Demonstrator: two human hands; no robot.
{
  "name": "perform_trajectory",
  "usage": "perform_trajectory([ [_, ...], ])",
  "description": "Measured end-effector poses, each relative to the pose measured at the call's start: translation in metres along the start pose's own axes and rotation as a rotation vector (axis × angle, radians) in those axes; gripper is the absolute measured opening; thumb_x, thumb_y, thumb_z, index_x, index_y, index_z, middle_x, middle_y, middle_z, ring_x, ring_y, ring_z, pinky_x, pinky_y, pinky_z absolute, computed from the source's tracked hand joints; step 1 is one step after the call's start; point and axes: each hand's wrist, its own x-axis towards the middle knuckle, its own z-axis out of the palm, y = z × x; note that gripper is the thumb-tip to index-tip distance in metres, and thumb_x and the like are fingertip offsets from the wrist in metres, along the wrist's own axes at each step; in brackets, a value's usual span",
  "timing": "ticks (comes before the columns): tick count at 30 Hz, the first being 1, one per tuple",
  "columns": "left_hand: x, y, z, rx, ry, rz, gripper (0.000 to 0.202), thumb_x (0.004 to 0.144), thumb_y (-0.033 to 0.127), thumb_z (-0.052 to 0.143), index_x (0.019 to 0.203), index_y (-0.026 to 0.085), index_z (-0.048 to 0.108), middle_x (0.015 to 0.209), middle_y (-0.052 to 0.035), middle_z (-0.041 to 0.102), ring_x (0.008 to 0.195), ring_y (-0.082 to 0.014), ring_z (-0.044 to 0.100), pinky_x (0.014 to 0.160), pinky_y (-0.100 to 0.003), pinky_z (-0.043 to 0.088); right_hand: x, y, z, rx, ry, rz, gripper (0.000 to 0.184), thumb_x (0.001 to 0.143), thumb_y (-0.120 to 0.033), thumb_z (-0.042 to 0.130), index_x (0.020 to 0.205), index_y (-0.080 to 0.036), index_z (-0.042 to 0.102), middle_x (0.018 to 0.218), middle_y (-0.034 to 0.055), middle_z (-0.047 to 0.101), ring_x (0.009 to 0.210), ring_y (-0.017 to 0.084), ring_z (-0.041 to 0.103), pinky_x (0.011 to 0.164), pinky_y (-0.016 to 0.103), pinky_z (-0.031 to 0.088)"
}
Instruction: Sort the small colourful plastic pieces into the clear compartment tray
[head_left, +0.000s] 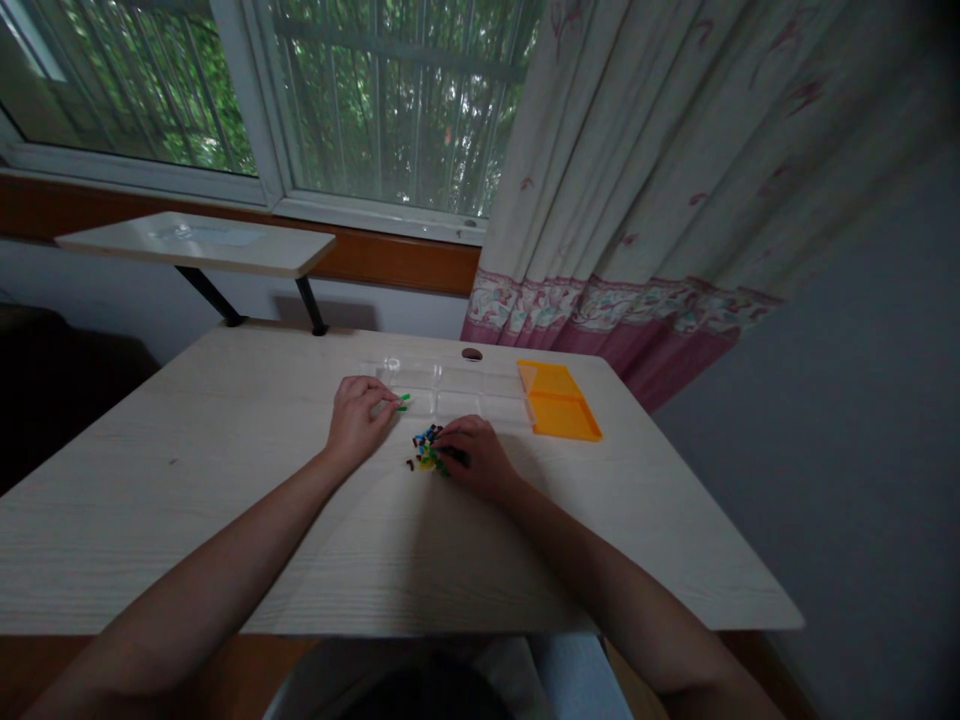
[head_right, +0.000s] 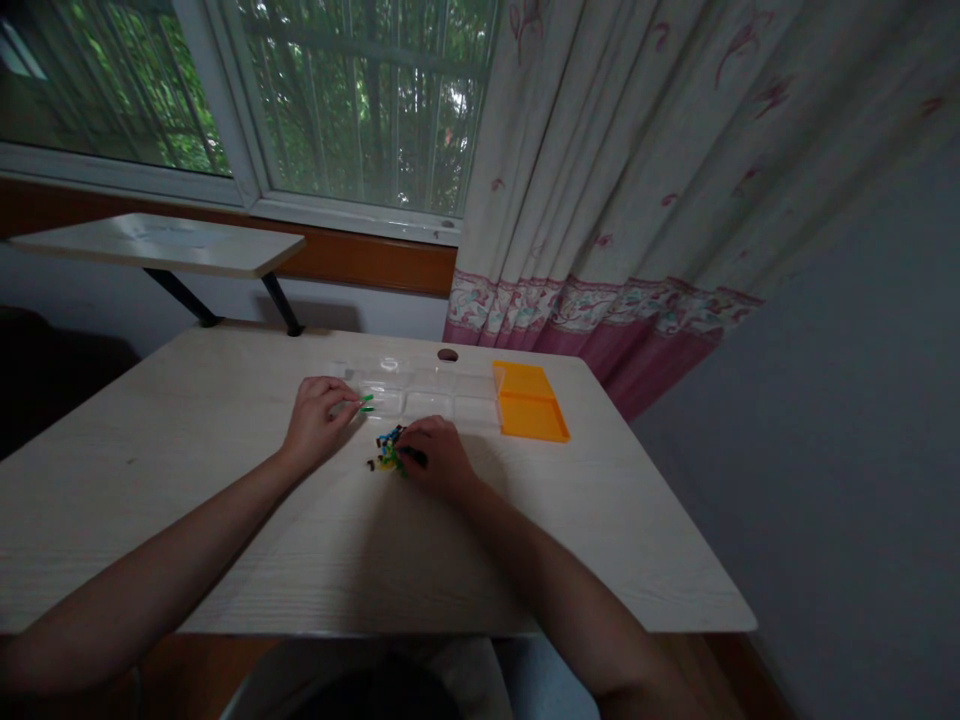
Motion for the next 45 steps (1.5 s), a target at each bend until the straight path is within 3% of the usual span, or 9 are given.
perform_trajectory([
  [10, -0.002, -0.002, 0.003, 0.001, -0.006, -0.024, 0.015, 0.087, 0.033, 0.065, 0.084, 0.022, 0.073, 0.095, -0.0068, 0.065, 0.1, -0.0244, 0.053, 0.092, -0.043, 0.042, -0.004, -0.007, 0.001, -0.291, -0.032, -0.035, 0.017, 0.085, -0.037, 0.069, 0.097, -0.026, 0.074, 0.11, 0.0058, 0.069, 0.107, 0.023, 0.055, 0.098, 0.041, 0.038],
  [18, -0.003, -0.001, 0.003, -0.007, -0.028, -0.012, 0.016, 0.088, 0.035, 0.063, 0.086, 0.023, 0.072, 0.095, -0.0061, 0.064, 0.1, -0.024, 0.053, 0.093, -0.042, 0.042, -0.003, -0.021, 0.0, -0.427, -0.089, -0.049, 0.018, 0.091, -0.032, 0.061, 0.103, -0.024, 0.072, 0.115, 0.0064, 0.067, 0.111, 0.023, 0.052, 0.099, 0.042, 0.034],
  [25, -0.003, -0.002, 0.006, -0.01, -0.037, -0.019, 0.016, 0.088, 0.036, 0.062, 0.086, 0.023, 0.073, 0.095, -0.0058, 0.064, 0.1, -0.0238, 0.052, 0.093, -0.042, 0.042, -0.002, -0.022, 0.002, -0.321, -0.074, 0.019, 0.016, 0.085, -0.028, 0.068, 0.1, -0.025, 0.071, 0.115, 0.0051, 0.067, 0.11, 0.023, 0.054, 0.098, 0.04, 0.035],
  [33, -0.003, -0.007, 0.008, 0.023, -0.006, -0.021, 0.017, 0.085, 0.038, 0.066, 0.081, 0.022, 0.071, 0.093, -0.0062, 0.065, 0.098, -0.0246, 0.053, 0.092, -0.043, 0.042, -0.001, -0.013, 0.006, -0.062, 0.029, 0.093, 0.012, 0.079, -0.03, 0.075, 0.088, -0.024, 0.069, 0.1, 0.0035, 0.069, 0.101, 0.022, 0.058, 0.094, 0.038, 0.038],
  [40, -0.001, -0.018, 0.013, 0.061, 0.024, -0.057, 0.018, 0.085, 0.038, 0.066, 0.08, 0.022, 0.073, 0.093, -0.0069, 0.065, 0.098, -0.0255, 0.053, 0.091, -0.043, 0.042, 0.006, -0.003, 0.003, -0.001, 0.118, 0.22, 0.013, 0.081, -0.033, 0.074, 0.082, -0.021, 0.069, 0.088, 0.0034, 0.069, 0.093, 0.021, 0.058, 0.087, 0.036, 0.041],
  [45, 0.0, -0.022, 0.018, 0.093, 0.039, -0.079, 0.019, 0.086, 0.036, 0.063, 0.083, 0.022, 0.076, 0.094, -0.0078, 0.065, 0.098, -0.0269, 0.051, 0.091, -0.045, 0.042, 0.005, 0.004, 0.005, 0.023, 0.15, 0.215, 0.017, 0.085, -0.037, 0.069, 0.082, -0.02, 0.068, 0.087, 0.0043, 0.067, 0.091, 0.021, 0.058, 0.087, 0.037, 0.042],
])
